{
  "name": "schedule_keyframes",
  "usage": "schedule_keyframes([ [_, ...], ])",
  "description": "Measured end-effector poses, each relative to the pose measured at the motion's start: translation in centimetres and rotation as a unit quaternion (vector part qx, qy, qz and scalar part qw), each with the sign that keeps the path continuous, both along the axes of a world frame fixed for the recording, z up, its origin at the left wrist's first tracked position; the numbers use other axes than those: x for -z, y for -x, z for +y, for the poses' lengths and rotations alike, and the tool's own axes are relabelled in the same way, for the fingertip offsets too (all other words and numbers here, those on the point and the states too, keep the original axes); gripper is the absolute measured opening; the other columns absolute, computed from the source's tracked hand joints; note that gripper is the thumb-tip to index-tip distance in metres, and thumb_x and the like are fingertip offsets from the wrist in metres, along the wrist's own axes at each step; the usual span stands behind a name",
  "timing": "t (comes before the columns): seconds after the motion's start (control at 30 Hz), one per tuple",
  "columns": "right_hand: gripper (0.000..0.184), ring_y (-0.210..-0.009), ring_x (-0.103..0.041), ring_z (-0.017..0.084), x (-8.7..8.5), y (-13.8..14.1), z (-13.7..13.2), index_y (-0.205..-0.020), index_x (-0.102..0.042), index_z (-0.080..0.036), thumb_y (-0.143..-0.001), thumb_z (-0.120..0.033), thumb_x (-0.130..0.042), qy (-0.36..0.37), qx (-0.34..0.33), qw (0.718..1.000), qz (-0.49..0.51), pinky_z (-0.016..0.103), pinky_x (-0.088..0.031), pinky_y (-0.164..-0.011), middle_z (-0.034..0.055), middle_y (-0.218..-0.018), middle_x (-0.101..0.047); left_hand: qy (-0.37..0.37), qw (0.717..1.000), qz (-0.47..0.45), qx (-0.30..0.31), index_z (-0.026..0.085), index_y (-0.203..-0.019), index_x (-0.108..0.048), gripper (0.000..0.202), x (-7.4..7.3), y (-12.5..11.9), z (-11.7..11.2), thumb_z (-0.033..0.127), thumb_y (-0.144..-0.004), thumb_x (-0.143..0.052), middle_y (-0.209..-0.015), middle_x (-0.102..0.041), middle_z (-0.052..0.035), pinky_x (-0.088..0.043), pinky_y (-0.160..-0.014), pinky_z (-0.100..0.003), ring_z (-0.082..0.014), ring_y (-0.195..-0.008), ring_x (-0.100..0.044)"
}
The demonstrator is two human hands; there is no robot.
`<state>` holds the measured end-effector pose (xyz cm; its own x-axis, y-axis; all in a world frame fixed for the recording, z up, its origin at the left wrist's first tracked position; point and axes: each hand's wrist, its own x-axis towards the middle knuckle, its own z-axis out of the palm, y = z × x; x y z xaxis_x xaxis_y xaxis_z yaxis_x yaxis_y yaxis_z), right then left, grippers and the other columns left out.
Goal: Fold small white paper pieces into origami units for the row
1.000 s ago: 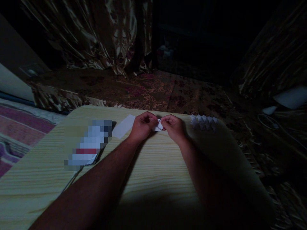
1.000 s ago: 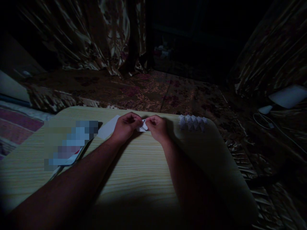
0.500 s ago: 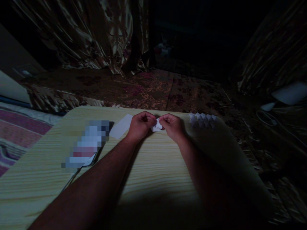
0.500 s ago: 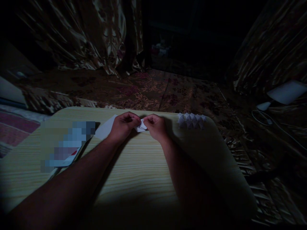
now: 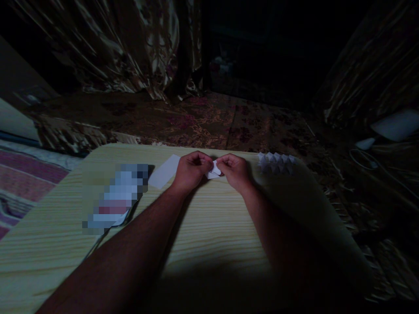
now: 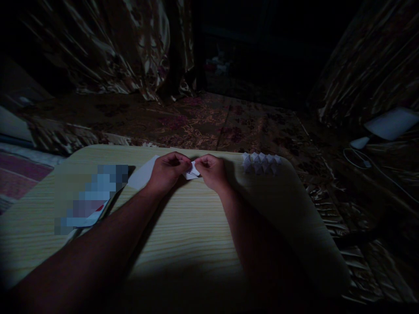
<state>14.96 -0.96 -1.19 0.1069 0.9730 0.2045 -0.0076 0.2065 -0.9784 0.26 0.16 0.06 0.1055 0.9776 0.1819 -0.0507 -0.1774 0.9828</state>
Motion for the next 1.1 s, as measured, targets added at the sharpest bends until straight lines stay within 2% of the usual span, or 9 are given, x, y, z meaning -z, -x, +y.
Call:
schedule_keyframes([
  [0.73, 0.015, -0.05, -0.055, 0.01, -0.26, 0.07, -0.08, -0.074, -0.063, -0.016, -0.067, -0.029, -0.065, 0.013, 0.002, 1.0, -0.018, 0.023, -0.044, -0.05, -0.0019, -0.059, -0.062, -0.002, 1.0, 0.019, -0.013, 0.013, -0.073, -0.066, 0.014, -0.14, -0.07, -0.05, 0.022, -0.064, -0.071, -0.064, -0.064, -0.0007, -0.043, -0.052, -0.02, -0.0095, -0.054, -0.055],
  [1.1, 0.011, -0.05, -0.053, 0.01, -0.19, 0.05, -0.08, -0.071, -0.062, -0.016, -0.067, -0.027, -0.062, 0.014, 0.016, 0.998, -0.052, 0.021, -0.041, -0.049, -0.0024, -0.056, -0.06, -0.015, 1.0, 0.016, 0.018, 0.013, -0.073, -0.066, 0.014, 0.19, -0.18, -0.18, 0.023, -0.065, -0.071, -0.066, -0.064, -0.0007, -0.044, -0.054, -0.021, -0.0102, -0.056, -0.056],
])
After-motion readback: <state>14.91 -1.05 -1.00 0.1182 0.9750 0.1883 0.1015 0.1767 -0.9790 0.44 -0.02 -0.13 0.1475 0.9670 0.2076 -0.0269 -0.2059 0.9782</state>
